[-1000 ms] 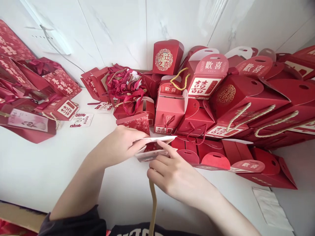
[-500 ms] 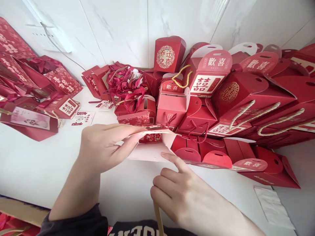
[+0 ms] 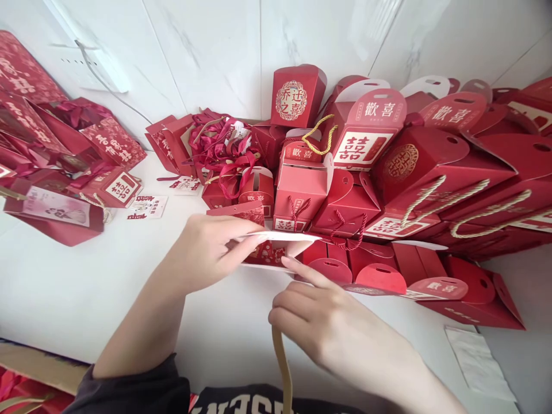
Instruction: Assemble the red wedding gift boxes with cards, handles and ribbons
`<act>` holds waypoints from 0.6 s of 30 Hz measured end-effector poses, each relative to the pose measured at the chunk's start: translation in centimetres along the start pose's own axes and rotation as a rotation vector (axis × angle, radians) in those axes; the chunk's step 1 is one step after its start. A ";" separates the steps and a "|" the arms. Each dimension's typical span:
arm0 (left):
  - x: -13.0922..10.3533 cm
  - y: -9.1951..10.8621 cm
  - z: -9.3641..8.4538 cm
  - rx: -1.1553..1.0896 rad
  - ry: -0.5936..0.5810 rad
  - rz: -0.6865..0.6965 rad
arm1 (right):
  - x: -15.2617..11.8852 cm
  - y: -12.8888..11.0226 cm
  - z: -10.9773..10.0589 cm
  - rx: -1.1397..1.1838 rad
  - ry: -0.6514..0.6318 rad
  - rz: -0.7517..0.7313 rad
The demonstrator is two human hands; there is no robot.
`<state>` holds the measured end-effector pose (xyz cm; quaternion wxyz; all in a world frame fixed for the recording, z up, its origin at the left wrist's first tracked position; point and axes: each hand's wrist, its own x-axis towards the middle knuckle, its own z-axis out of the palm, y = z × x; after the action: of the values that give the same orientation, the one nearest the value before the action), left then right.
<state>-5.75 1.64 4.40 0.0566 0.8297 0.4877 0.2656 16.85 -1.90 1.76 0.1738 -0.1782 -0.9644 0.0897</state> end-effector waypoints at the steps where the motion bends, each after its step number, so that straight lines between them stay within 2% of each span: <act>1: 0.3 -0.4 0.3 -0.019 -0.075 -0.054 | -0.1 0.5 0.1 0.043 0.021 0.008; 4: 1.4 -2.0 1.3 -0.105 -0.245 -0.213 | -0.3 2.3 0.4 0.133 0.153 0.122; 6: 1.8 -2.9 1.9 -0.167 -0.281 -0.290 | -0.4 3.5 0.7 0.248 0.201 0.230; 8: 2.1 -3.5 2.1 -0.211 -0.315 -0.305 | -0.4 4.5 1.3 0.398 0.224 0.323; 12: 2.0 -3.5 1.5 -0.266 -0.458 -0.195 | 0.0 5.8 2.4 0.564 0.369 0.518; 18: 1.1 -2.5 -0.1 -0.107 -0.438 0.069 | 0.3 6.1 2.6 0.906 0.749 0.620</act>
<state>-7.32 3.83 4.09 0.1959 0.8795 0.4205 0.1065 17.51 3.50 -1.93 0.5212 -0.3757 -0.6098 0.4640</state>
